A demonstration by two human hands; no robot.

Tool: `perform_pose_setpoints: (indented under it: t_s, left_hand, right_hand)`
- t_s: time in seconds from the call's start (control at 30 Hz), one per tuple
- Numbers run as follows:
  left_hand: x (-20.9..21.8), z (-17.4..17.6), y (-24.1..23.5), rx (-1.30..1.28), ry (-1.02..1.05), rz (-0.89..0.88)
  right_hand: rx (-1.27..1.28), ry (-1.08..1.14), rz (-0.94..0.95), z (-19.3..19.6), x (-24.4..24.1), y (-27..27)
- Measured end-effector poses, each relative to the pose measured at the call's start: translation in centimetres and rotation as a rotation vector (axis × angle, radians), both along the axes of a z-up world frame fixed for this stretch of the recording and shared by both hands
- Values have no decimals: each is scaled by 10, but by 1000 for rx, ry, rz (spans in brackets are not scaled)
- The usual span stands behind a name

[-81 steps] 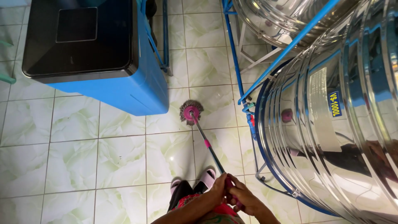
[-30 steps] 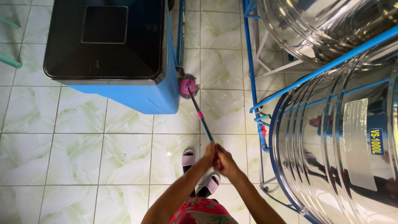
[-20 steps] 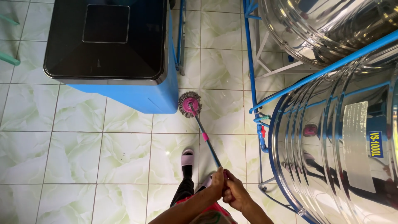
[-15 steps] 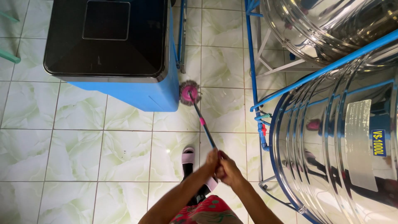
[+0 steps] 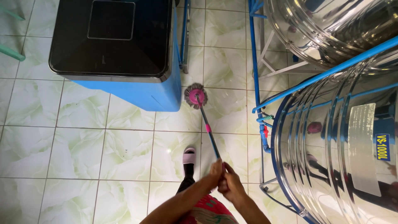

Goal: Mopping the tiled floor around water filtration equipment.

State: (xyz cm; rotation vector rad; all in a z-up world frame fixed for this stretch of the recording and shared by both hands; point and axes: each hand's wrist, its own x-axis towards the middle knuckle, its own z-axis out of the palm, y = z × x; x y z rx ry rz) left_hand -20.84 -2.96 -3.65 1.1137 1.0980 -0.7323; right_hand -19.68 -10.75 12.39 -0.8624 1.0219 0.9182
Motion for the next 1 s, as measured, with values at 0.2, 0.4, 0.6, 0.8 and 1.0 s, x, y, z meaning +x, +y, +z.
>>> perform_pose_setpoints:
  t_s: [0.2, 0.4, 0.6, 0.8, 1.0]
  left_hand:
    - [-15, 14, 1, -143, 15, -41]
    - [55, -68, 18, 145, -135, -219]
    - [47, -34, 5, 82, -75, -268]
    - [43, 17, 8, 43, -27, -289]
    - [16, 49, 5, -71, -37, -287]
  right_hand:
    - [-111, 107, -44, 25, -5, 6]
    - [-62, -19, -40, -30, 60, 36]
    - [-81, -126, -142, -31, 83, 40]
    - [-105, -49, -131, 5, 20, 13]
    - [-132, 92, -214, 43, 9, 12]
